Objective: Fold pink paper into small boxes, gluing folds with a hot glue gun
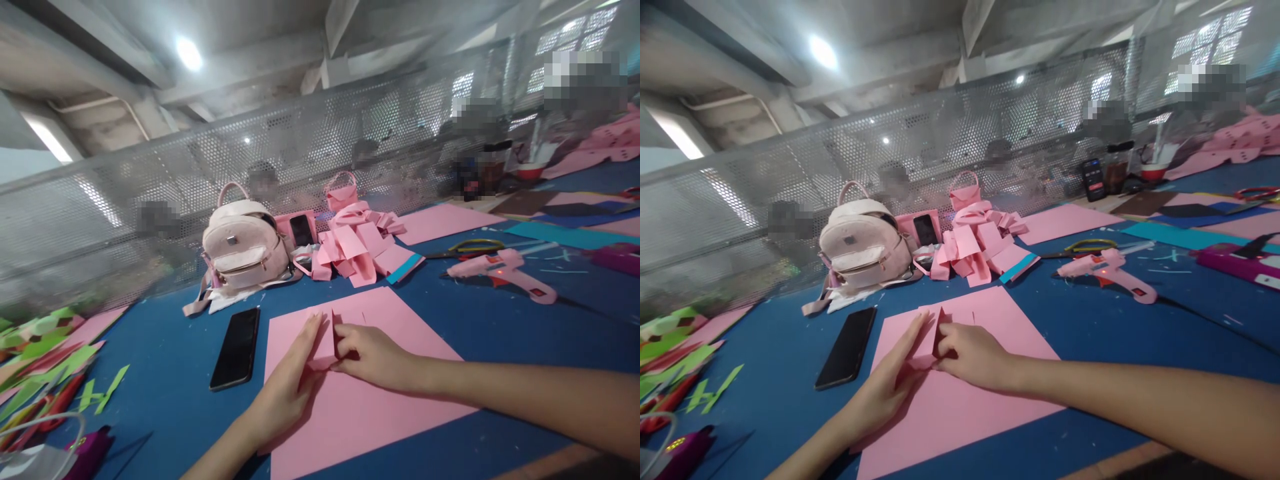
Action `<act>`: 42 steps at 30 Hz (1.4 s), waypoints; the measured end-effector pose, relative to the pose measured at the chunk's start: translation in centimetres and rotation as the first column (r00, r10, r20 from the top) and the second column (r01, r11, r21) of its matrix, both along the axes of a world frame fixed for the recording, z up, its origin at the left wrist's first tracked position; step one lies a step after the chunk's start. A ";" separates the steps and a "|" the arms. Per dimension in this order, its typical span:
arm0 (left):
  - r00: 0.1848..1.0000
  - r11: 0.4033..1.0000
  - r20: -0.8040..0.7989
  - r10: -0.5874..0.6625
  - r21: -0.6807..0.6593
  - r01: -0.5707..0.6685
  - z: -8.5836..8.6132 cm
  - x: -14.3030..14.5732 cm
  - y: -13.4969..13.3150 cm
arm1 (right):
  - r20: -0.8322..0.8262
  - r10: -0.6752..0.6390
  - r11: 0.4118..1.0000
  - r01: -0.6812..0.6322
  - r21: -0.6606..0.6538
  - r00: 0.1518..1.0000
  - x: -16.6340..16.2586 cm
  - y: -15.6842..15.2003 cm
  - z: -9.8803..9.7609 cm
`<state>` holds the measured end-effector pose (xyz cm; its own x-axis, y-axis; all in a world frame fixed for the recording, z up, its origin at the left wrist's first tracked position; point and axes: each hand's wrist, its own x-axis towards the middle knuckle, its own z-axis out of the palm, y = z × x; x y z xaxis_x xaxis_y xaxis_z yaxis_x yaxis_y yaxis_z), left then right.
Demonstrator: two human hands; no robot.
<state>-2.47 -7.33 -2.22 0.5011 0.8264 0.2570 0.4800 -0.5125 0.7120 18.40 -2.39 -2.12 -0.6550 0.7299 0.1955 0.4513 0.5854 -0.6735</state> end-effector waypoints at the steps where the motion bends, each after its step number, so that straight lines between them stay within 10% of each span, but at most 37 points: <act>1: 1.000 1.000 -0.005 0.002 -0.002 -0.002 0.1 0.0 0.0 | -0.006 -0.003 1.000 0.003 -0.002 1.000 0.0 0.0 0.0; 18: 0.995 0.998 -0.088 -0.044 0.039 0.048 0.4 -0.1 0.1 | 0.020 0.089 0.992 -0.091 0.092 0.996 0.7 0.3 -0.3; 42: 0.960 0.987 -0.269 -0.073 0.118 0.108 0.9 -0.1 0.4 | 0.222 0.425 0.818 -0.477 0.322 0.878 4.0 0.9 2.4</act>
<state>-2.61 -6.88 -1.33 0.6366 0.7425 0.2086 0.5884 -0.6424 0.4911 22.44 -1.47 0.30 -0.9320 0.2425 0.2694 0.1468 0.9320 -0.3313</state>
